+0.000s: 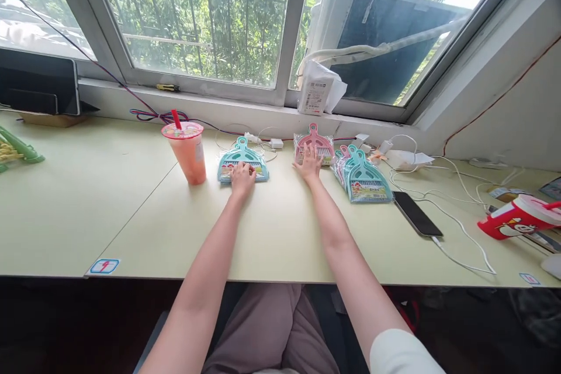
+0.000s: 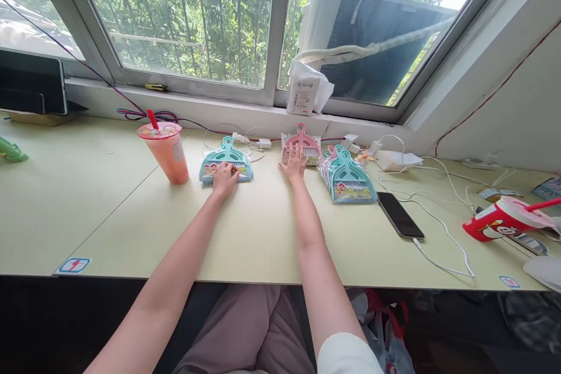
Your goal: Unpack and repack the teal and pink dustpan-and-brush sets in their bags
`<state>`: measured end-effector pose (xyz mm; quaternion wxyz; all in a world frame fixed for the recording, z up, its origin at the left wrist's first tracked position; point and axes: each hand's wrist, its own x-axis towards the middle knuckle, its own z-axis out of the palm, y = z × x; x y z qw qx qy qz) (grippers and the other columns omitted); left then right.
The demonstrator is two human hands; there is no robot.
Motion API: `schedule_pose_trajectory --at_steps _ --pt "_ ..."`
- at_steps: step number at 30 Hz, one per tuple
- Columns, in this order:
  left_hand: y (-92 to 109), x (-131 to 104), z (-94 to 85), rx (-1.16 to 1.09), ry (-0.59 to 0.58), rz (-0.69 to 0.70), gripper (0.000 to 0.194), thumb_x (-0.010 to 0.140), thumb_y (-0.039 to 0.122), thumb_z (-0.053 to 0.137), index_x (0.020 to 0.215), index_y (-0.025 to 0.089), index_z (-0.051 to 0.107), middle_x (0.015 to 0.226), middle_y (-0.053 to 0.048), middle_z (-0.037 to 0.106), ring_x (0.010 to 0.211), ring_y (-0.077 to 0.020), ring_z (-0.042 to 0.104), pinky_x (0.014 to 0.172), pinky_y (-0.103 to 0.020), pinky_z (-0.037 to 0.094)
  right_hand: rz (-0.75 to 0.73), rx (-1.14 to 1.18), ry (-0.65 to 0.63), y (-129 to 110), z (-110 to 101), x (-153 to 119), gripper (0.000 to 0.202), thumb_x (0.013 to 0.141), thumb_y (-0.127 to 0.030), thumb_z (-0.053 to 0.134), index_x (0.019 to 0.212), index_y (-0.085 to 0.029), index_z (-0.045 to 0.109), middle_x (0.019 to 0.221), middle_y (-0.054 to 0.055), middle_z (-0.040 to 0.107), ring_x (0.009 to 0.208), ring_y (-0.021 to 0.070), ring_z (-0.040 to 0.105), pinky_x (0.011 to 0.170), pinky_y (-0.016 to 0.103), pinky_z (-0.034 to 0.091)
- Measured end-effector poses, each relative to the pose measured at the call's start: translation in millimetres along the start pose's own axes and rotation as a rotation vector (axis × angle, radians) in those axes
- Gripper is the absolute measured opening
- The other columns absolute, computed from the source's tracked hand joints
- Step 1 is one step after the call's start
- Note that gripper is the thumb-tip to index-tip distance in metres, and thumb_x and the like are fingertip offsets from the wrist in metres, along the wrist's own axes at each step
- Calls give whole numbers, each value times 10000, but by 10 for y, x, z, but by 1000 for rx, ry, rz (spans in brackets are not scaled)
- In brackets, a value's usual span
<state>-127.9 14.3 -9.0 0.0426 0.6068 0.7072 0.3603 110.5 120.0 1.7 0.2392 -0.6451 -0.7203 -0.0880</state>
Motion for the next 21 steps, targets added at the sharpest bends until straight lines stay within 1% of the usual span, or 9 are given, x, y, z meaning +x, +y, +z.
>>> schedule_pose_trajectory --at_steps 2,5,7,9,11,13,17,19,21 --pt "8 17 4 7 26 -5 80 882 226 545 839 218 612 1106 -126 606 1113 -330 530 987 -480 397 -36 -31 -43 84 36 78 908 857 -439 676 1571 -169 183 1602 171 257 1479 318 177 1171 577 149" --pt "25 30 -9 -26 55 -16 87 892 233 537 836 218 602 1061 -120 628 1071 -324 545 967 -478 410 -87 -41 -63 70 101 152 877 856 -454 660 1567 -198 215 1609 159 250 1440 332 263 1134 527 271" --pt "42 26 -25 -67 81 -17 83 898 229 532 842 222 593 1035 -109 636 1054 -316 553 962 -470 418 -90 -46 -74 24 130 175 845 850 -447 651 1558 -211 253 1609 151 258 1420 353 292 1104 519 316" --pt "65 13 -37 -97 130 4 76 898 216 529 851 227 587 1031 -104 633 1061 -312 551 964 -457 422 -67 -57 -75 -35 145 184 791 862 -387 621 1549 -192 281 1601 160 276 1415 372 297 1101 530 313" --pt "88 -3 -42 -110 182 47 73 898 208 527 861 230 586 1042 -107 624 1074 -311 543 965 -445 426 -33 -68 -80 -115 147 184 734 866 -278 580 1537 -156 308 1596 184 278 1418 382 301 1105 541 299" --pt "108 -18 -46 -118 220 94 75 903 206 520 876 229 586 1061 -110 617 1082 -310 534 965 -435 429 10 -74 -84 -226 139 174 710 840 -176 557 1516 -130 344 1598 208 258 1420 395 308 1108 556 287" --pt "119 -29 -70 -153 278 119 83 914 206 502 895 230 578 1058 -102 616 1071 -299 529 966 -420 430 75 -58 -17 -469 84 140 714 798 -92 542 1492 -137 382 1598 234 239 1395 400 363 1110 586 262" --pt "118 -26 -91 -181 304 109 82 918 215 496 890 230 571 1036 -99 618 1055 -296 530 956 -415 434 83 -33 31 -524 15 134 694 817 -80 513 1495 -154 382 1562 245 313 1363 382 417 1099 579 275" --pt "123 -23 -108 -202 319 96 85 922 224 489 888 231 567 1017 -97 618 1046 -295 533 942 -411 439 91 1 64 -504 -96 152 661 847 -72 473 1496 -162 381 1468 249 453 1304 352 492 1095 560 280"
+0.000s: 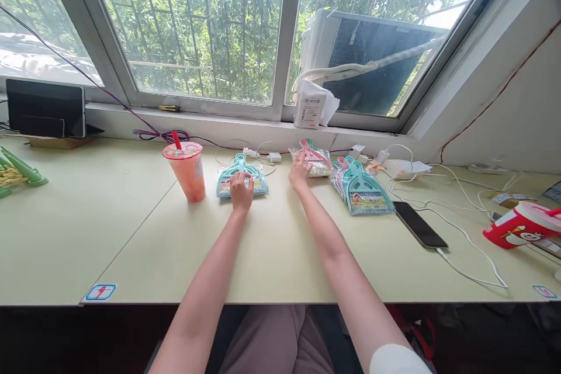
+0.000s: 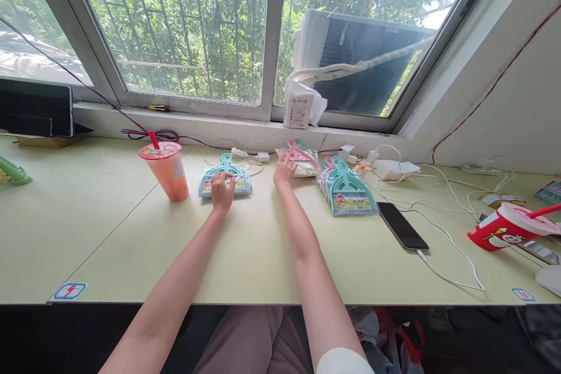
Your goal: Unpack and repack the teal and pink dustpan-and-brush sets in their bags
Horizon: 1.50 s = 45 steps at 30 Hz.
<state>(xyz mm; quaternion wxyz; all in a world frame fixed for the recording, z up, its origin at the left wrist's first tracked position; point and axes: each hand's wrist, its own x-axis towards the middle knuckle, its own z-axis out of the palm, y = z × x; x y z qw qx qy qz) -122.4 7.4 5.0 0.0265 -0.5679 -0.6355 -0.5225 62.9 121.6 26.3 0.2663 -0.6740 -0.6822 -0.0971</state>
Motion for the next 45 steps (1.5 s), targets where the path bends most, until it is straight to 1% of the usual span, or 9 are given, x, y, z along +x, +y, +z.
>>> schedule_pose_trajectory --at_steps 8,11,15,18,21,25,32,40,45 --pt "179 -64 72 -105 -55 21 104 932 251 469 901 230 566 995 -95 626 1050 -272 553 924 -402 466 -8 134 141 282 -870 170 534 924 -95 355 1449 -103 453 1010 162 738 984 260 683 1138 513 220" --pt "280 -130 114 -307 -179 43 147 922 315 506 1013 217 566 991 -77 636 937 -223 603 842 -361 513 -39 215 227 218 -1219 -98 513 968 -147 334 1470 -137 436 1089 137 728 1009 241 674 1161 509 197" --pt "415 -218 126 -560 -279 41 495 909 449 524 1336 216 432 1023 -69 662 853 -180 635 783 -328 537 -293 279 179 65 -1440 -748 531 989 -172 304 1506 -244 403 1332 67 630 1174 234 610 1215 494 136" --pt "536 -267 109 -798 -345 -8 645 902 594 450 1416 212 372 1097 -98 670 926 -193 654 843 -353 545 -405 278 51 54 -1380 -1162 537 995 -172 291 1510 -270 405 1398 38 586 1202 233 598 1227 477 147" --pt "659 -319 86 -1059 -574 -156 764 857 708 411 1434 211 346 1142 -123 669 1015 -235 662 854 -407 559 -450 287 -59 146 -1198 -1376 524 997 -175 311 1497 -273 432 1438 23 554 1217 226 594 1223 474 198" --pt "750 -385 52 -1104 -744 -371 690 760 591 661 1309 227 453 1108 -104 673 1084 -269 648 802 -410 579 -537 288 -142 261 -996 -1454 479 1005 -190 332 1444 -256 510 1448 21 544 1259 235 565 1223 484 229" --pt "719 -326 -52 -1079 -630 -454 360 741 496 634 906 181 576 842 -53 660 916 -229 669 788 -362 552 -606 262 -85 192 -983 -1507 457 1005 -207 382 1433 -301 509 1459 -1 534 1312 217 518 1216 460 183" --pt "675 -259 -62 -1209 -455 -466 480 637 361 727 1067 190 601 906 -29 677 772 -174 641 667 -287 519 -528 252 83 317 -897 -1445 386 1060 -335 360 1382 -225 543 1386 94 601 1155 211 618 1070 383 279" --pt "599 -193 -53 -1240 -351 -481 575 629 285 713 1188 239 584 940 -15 682 766 -167 634 614 -250 504 -320 230 11 399 -821 -1347 337 1040 -269 394 1306 -203 590 1213 93 705 994 209 671 1023 378 317"
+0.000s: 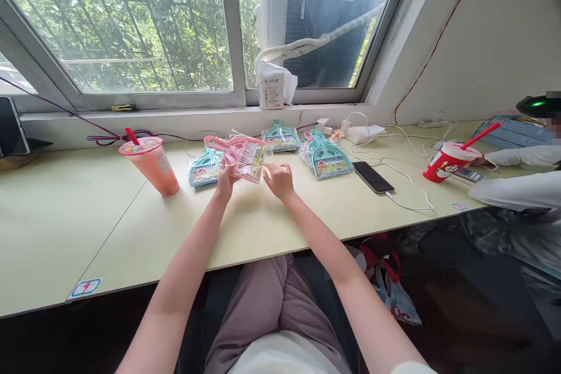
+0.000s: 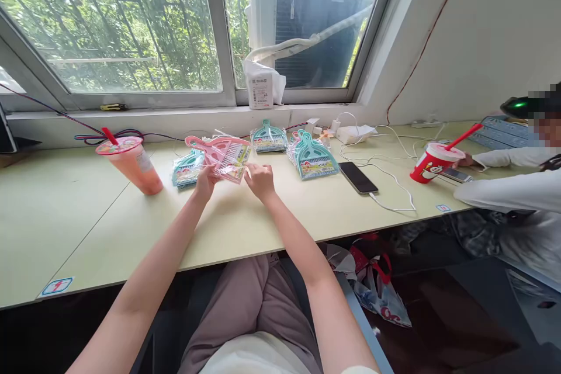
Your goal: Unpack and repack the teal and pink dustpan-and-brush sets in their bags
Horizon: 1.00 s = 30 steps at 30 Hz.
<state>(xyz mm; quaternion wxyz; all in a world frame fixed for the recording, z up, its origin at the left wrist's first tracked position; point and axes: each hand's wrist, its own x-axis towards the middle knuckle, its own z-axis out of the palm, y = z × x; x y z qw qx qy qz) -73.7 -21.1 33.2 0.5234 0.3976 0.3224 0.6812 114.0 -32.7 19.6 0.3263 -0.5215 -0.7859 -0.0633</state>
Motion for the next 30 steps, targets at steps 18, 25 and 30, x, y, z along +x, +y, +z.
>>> schedule_pose_trajectory --at_steps 18,25,30 --pt "97 -39 -32 2 -206 -211 485 654 122 598 1129 198 660 1005 -43 706 795 -183 650 661 -288 551 768 1299 17 266 184 203 203 976 -321 527 840 -192 605 801 -6 691 672 107 642 699 209 527" --pt "63 -10 -73 -29 -254 -232 447 772 239 616 1216 203 643 1039 -49 702 826 -184 654 677 -287 547 781 1601 -41 223 161 154 161 872 -198 706 967 -208 577 866 -13 721 738 127 690 705 234 586" --pt "19 17 -101 -21 -239 -209 403 863 341 584 1237 198 633 1115 -63 696 933 -210 656 754 -312 543 849 1659 -47 217 148 159 59 959 -180 559 924 -213 594 793 -30 711 637 110 671 688 234 591"
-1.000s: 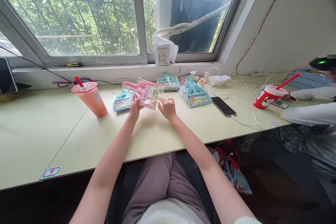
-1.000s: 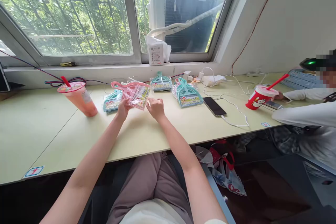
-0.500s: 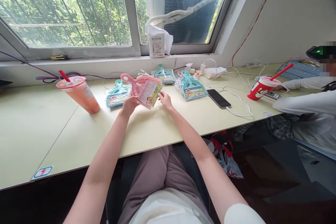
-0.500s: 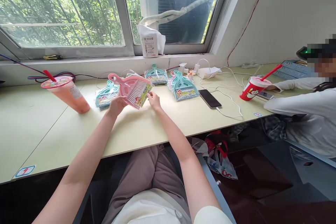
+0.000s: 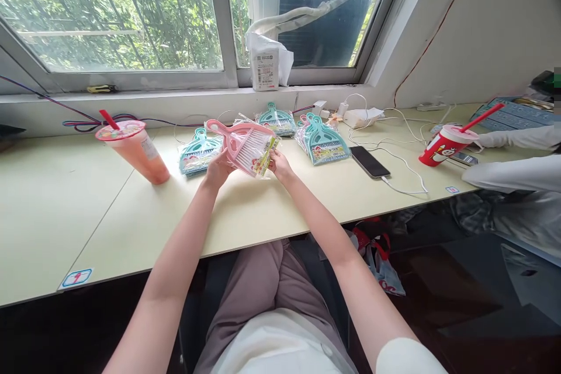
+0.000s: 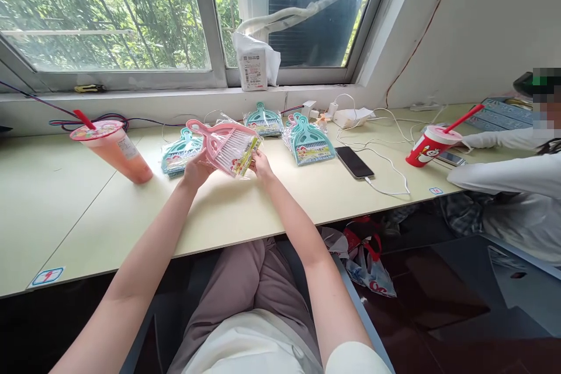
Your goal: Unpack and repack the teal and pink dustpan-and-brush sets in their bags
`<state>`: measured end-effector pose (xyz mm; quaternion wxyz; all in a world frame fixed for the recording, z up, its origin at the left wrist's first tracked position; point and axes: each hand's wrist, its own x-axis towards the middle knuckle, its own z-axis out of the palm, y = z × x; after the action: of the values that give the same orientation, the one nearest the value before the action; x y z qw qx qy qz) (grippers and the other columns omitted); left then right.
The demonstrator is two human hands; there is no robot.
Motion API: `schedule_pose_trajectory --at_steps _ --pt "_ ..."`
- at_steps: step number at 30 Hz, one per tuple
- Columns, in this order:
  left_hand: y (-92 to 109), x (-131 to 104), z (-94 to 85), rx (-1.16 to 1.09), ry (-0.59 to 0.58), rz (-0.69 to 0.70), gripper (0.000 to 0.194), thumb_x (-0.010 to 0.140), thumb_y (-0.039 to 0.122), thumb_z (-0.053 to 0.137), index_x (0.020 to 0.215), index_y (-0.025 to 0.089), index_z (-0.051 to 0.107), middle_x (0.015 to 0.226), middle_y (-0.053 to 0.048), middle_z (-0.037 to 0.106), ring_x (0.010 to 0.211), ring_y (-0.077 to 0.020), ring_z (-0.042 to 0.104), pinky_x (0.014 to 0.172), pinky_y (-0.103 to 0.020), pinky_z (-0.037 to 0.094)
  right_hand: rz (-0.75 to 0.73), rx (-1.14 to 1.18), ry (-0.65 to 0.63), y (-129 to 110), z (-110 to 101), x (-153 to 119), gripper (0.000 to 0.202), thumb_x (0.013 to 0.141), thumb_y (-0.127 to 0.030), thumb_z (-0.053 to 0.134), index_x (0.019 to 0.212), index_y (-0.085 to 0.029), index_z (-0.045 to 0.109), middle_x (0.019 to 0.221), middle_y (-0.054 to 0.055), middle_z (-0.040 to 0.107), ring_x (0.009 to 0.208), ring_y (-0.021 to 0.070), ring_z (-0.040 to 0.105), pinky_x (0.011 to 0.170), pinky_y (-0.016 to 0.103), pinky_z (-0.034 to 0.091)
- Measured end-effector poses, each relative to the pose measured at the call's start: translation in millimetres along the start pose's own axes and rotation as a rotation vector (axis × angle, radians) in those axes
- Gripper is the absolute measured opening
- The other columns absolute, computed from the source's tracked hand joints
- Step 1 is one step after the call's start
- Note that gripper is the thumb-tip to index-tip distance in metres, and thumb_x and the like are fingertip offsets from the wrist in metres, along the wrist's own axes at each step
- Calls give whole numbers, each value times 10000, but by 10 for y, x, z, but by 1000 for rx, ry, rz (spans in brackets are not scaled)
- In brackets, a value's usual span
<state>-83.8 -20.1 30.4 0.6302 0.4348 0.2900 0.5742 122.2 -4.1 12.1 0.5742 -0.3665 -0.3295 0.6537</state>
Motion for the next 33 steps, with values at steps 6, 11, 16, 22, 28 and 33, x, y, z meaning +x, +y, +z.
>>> schedule_pose_trajectory --at_steps 6,11,16,22,28,33 --pt "-14 1 -5 42 -135 -34 453 916 443 543 1297 204 601 1247 -85 667 1097 -263 632 862 -378 532 -17 -71 40 5 -7 -13 166 868 -116 679 969 -203 580 777 -20 725 685 125 698 799 284 595" --pt "-9 34 72 -37 44 9 419 933 471 543 1262 223 619 1102 -82 721 1016 -242 673 766 -333 555 -78 -86 96 -32 -2 -37 205 820 -147 762 901 -184 577 757 -6 722 677 128 694 775 295 610" --pt "70 69 28 -113 280 137 416 911 485 586 1289 311 577 1069 -57 719 966 -205 697 736 -296 558 -176 -135 20 -111 35 -80 234 771 -201 812 889 -186 611 800 6 733 712 144 692 779 318 612" --pt "225 94 -271 -153 497 320 538 938 629 435 1382 325 464 1178 -78 681 1096 -174 650 874 -307 545 -259 -99 120 -152 -43 -68 107 828 -100 685 882 -163 618 768 -2 706 673 124 670 777 300 599" --pt "224 177 -509 -30 741 8 580 978 614 307 1310 174 489 881 -105 685 630 -151 652 568 -238 520 -243 27 304 -162 -162 -5 106 851 -79 613 914 -164 603 792 -8 693 697 109 667 758 259 594" --pt "214 229 -538 20 743 -14 575 960 655 338 1208 166 509 602 -10 589 384 -92 505 415 -176 396 -222 87 350 -170 -228 24 132 848 -86 609 949 -172 609 818 3 702 741 120 692 792 261 600"
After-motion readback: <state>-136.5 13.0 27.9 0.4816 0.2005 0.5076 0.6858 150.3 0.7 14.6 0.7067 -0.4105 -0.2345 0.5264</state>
